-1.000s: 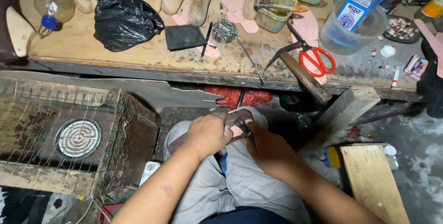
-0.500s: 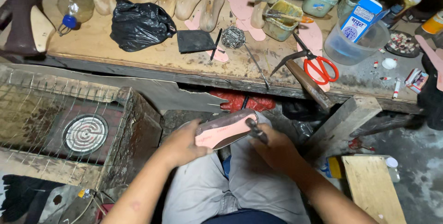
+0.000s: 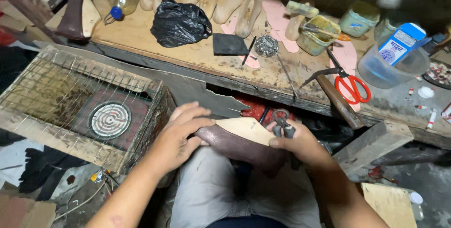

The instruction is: The person trims and shapes a shoe sole using pliers and a hammer. They repeatedly cut the edge of the sole, tap it with a hammer, and inspect the fit while seated on the floor in a workshop.

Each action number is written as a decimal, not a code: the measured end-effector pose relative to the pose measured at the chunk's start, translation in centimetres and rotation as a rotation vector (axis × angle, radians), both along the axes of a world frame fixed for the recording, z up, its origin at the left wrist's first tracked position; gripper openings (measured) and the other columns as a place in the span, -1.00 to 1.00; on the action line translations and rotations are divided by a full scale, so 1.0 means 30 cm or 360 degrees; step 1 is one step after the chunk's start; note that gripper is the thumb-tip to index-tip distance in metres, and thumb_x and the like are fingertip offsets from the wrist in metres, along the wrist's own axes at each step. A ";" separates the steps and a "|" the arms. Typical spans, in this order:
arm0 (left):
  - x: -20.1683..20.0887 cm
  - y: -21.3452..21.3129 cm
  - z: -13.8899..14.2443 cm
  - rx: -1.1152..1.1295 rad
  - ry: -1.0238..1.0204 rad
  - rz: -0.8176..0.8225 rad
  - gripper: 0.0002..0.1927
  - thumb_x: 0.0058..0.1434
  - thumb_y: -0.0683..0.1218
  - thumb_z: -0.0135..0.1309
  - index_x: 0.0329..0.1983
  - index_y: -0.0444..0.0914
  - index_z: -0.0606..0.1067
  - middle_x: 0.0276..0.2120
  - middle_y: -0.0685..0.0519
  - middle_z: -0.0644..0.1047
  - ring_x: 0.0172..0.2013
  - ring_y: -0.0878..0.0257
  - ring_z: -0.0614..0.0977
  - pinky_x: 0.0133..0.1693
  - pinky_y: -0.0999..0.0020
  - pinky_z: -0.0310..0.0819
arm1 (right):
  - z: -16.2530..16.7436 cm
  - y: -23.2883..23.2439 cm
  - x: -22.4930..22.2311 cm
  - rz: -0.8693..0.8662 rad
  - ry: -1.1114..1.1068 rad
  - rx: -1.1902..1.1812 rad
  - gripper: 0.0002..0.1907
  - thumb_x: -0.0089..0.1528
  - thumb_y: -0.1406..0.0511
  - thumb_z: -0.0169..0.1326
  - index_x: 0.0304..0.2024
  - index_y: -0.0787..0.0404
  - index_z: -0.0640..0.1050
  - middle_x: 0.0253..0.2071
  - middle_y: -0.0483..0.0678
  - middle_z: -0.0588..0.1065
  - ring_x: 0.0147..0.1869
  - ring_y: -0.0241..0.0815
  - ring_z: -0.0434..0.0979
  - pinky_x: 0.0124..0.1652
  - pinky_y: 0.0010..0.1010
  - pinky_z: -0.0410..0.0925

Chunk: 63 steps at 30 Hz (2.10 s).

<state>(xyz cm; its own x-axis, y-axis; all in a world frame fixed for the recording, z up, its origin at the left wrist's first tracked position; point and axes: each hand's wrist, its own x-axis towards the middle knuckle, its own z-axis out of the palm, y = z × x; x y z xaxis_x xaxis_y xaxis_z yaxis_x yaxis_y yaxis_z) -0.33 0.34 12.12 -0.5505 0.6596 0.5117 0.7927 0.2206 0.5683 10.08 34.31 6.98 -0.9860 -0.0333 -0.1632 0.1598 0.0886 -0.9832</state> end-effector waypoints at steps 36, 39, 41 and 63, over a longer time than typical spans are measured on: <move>-0.344 0.032 -0.229 0.1075 -0.2723 0.0347 -0.56 0.33 0.17 0.00 -0.06 -0.29 0.55 -0.12 -0.14 0.65 -0.13 0.03 0.69 0.01 0.03 0.58 | -0.268 -0.011 -0.087 -0.0661 0.0242 0.1009 -0.69 0.30 0.15 0.17 -0.24 0.30 0.50 -0.47 0.01 0.50 -0.39 -0.19 0.46 -0.30 -0.35 0.35; -0.329 0.035 -0.244 0.1046 -0.2818 0.0422 -0.55 0.33 0.18 -0.02 -0.07 -0.29 0.55 -0.12 -0.14 0.65 -0.12 0.02 0.69 0.01 0.03 0.58 | -0.244 -0.037 -0.086 -0.0615 0.0295 0.0910 -0.70 0.26 0.17 0.18 -0.15 0.26 0.50 -0.49 -0.01 0.47 -0.41 -0.23 0.39 -0.34 -0.36 0.32; -0.323 0.036 -0.255 0.1024 -0.2833 0.0464 -0.55 0.34 0.18 -0.04 -0.07 -0.28 0.56 -0.11 -0.13 0.65 -0.12 0.03 0.68 0.02 0.03 0.57 | -0.209 -0.069 -0.079 -0.0574 0.0250 0.0871 -0.72 0.25 0.19 0.19 -0.14 0.26 0.52 -0.46 -0.05 0.49 -0.38 -0.25 0.41 -0.31 -0.39 0.33; 0.059 -0.009 -0.272 -0.0207 -0.0485 0.0761 -0.47 0.22 0.23 0.21 0.06 -0.23 0.56 -0.09 -0.13 0.59 -0.06 0.01 0.59 -0.03 0.12 0.47 | -0.107 -0.047 -0.160 -0.0462 -0.0552 -0.0094 -0.65 0.30 0.08 0.05 -0.19 0.26 0.51 -0.44 -0.05 0.51 -0.52 -0.28 0.48 -0.52 -0.43 0.37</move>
<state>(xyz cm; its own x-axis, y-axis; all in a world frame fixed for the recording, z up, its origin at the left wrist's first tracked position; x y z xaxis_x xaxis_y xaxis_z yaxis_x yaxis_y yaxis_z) 1.43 0.06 3.97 -0.9125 0.3481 0.2147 0.3924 0.5974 0.6994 5.27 32.91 3.76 -0.8433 0.2170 -0.4916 0.4905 -0.0628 -0.8691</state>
